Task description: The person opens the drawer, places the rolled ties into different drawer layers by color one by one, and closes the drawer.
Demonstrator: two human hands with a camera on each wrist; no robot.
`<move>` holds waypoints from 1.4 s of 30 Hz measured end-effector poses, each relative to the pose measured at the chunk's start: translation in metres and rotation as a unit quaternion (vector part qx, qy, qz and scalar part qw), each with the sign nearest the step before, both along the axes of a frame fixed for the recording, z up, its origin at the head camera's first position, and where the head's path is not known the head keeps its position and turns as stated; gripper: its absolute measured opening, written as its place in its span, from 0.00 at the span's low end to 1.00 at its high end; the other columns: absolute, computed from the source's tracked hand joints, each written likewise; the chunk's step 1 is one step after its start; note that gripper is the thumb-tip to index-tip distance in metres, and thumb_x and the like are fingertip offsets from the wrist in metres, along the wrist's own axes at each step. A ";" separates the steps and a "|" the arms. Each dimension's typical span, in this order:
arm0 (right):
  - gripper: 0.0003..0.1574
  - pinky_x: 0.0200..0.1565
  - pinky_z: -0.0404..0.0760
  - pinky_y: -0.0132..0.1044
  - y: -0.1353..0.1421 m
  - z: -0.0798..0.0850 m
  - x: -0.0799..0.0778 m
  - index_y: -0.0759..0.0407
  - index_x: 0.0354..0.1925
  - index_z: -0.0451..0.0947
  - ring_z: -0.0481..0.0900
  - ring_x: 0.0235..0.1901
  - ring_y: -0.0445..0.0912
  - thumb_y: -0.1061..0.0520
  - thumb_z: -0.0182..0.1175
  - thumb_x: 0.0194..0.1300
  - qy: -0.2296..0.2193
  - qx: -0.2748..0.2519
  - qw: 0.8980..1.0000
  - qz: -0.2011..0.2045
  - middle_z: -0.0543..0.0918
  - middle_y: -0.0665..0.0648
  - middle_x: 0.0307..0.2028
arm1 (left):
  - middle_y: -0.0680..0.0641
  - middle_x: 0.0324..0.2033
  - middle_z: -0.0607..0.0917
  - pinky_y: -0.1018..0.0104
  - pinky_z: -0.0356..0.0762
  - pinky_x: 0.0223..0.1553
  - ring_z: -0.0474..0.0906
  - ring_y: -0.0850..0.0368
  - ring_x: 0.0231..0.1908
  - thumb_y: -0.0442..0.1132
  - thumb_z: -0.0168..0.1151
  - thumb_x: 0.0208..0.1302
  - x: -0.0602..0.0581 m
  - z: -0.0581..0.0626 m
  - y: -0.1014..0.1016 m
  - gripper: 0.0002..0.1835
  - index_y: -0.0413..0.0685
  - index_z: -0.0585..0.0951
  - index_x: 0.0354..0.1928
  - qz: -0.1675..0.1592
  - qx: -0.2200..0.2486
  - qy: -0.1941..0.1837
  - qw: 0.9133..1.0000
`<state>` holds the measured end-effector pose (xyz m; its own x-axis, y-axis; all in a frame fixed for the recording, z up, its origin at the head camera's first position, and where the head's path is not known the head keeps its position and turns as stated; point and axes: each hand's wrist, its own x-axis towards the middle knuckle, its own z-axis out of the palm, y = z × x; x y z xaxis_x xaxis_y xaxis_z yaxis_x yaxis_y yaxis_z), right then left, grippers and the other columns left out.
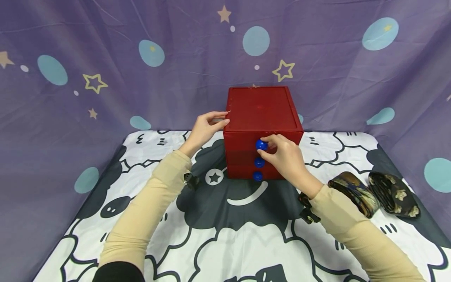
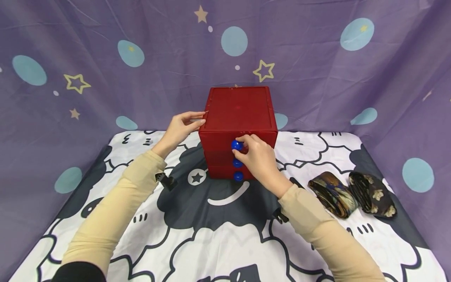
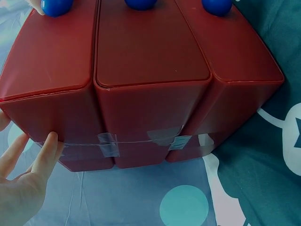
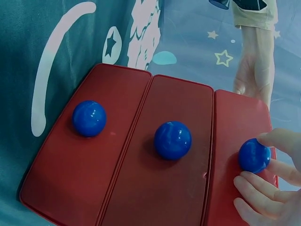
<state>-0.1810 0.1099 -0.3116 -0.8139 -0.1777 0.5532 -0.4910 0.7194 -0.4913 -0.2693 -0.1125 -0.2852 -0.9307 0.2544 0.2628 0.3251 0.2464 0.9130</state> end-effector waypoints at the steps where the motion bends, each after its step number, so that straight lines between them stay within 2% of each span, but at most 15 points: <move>1: 0.21 0.28 0.79 0.39 0.000 0.000 0.000 0.61 0.42 0.78 0.77 0.30 0.49 0.57 0.68 0.48 0.001 0.001 1.000 -0.001 0.79 0.59 0.32 | 0.38 0.45 0.78 0.66 0.78 0.41 0.78 0.51 0.42 0.35 0.60 0.57 0.000 0.000 0.000 0.19 0.38 0.76 0.52 0.000 -0.001 0.000 1.000; 11: 0.21 0.24 0.77 0.37 0.001 0.000 0.006 0.62 0.42 0.79 0.76 0.27 0.47 0.57 0.68 0.47 0.011 0.020 1.000 -0.005 0.78 0.57 0.28 | 0.38 0.46 0.78 0.66 0.78 0.42 0.77 0.51 0.42 0.36 0.60 0.57 0.000 0.001 0.000 0.19 0.38 0.75 0.52 0.000 -0.003 -0.005 1.000; 24: 0.22 0.24 0.78 0.36 0.001 -0.001 0.014 0.62 0.41 0.79 0.77 0.27 0.47 0.57 0.70 0.45 0.033 0.033 0.999 0.000 0.79 0.57 0.28 | 0.39 0.46 0.78 0.66 0.78 0.42 0.78 0.52 0.42 0.35 0.60 0.57 -0.001 -0.002 0.000 0.19 0.38 0.76 0.52 0.004 -0.003 -0.002 1.000; 36: 0.22 0.21 0.76 0.34 -0.001 0.001 0.024 0.61 0.40 0.80 0.76 0.25 0.45 0.56 0.71 0.44 0.051 0.044 0.998 -0.006 0.80 0.55 0.28 | 0.38 0.48 0.77 0.64 0.77 0.45 0.77 0.51 0.44 0.35 0.59 0.57 0.000 -0.001 -0.001 0.20 0.39 0.75 0.53 -0.005 0.009 -0.024 1.000; 42: 0.22 0.22 0.77 0.34 0.000 0.002 0.029 0.60 0.40 0.80 0.76 0.25 0.44 0.55 0.71 0.44 0.059 0.055 0.997 -0.003 0.81 0.55 0.29 | 0.39 0.47 0.78 0.65 0.77 0.43 0.78 0.53 0.42 0.35 0.60 0.57 0.000 -0.002 0.000 0.20 0.39 0.76 0.52 -0.001 0.006 -0.008 1.000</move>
<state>-0.1519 0.1096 -0.3097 -0.7454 -0.2381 0.6227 -0.5362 0.7692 -0.3477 -0.2692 -0.1129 -0.2870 -0.9345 0.2530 0.2505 0.3105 0.2350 0.9211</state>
